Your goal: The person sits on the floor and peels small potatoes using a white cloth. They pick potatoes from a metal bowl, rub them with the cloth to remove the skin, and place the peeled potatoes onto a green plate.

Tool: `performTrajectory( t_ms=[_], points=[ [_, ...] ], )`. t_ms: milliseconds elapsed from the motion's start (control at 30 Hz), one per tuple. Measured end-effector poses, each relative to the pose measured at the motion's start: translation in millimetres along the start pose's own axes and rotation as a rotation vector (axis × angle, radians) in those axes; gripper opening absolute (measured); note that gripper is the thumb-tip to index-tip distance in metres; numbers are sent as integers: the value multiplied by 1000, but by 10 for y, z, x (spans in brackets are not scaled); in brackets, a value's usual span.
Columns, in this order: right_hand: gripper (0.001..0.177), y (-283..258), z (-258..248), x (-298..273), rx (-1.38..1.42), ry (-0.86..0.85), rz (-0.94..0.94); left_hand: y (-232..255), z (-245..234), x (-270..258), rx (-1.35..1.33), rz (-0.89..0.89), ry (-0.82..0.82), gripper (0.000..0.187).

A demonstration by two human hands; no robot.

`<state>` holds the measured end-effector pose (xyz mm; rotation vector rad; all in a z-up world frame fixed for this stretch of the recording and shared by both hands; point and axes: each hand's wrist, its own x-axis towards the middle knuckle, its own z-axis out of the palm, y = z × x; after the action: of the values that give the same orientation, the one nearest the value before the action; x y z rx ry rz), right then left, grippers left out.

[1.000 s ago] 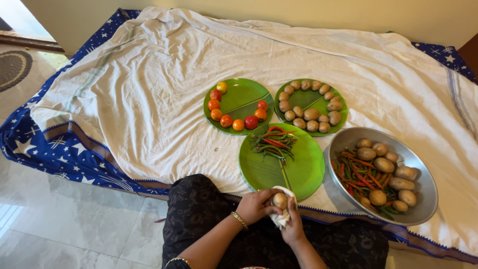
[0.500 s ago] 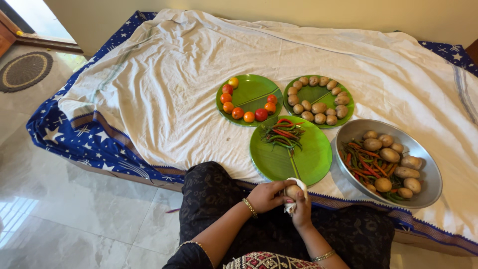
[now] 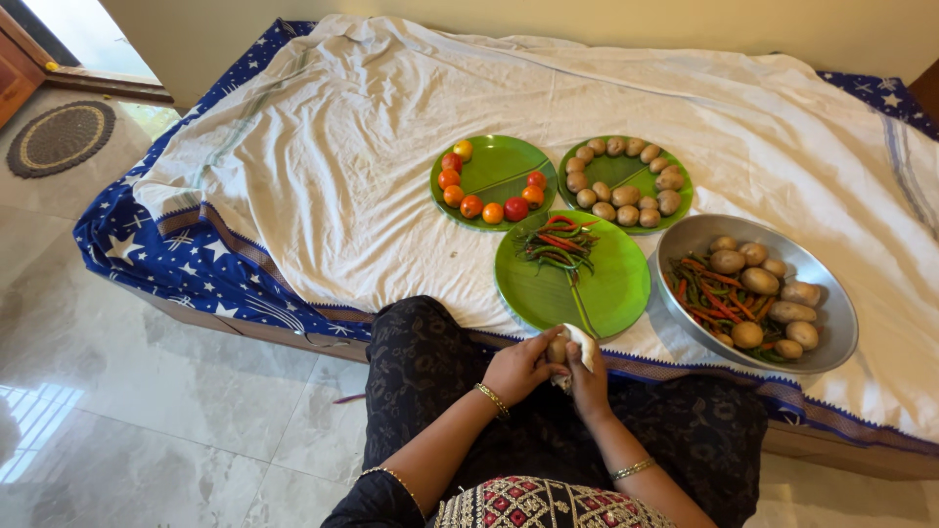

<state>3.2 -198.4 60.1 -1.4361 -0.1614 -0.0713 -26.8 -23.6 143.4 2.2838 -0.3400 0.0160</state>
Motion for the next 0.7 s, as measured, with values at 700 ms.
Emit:
performTrajectory(
  t_ms=[700],
  points=[
    [47,-24,170,496,174,180,85,84,-16,477,-226,56,270,63]
  ],
)
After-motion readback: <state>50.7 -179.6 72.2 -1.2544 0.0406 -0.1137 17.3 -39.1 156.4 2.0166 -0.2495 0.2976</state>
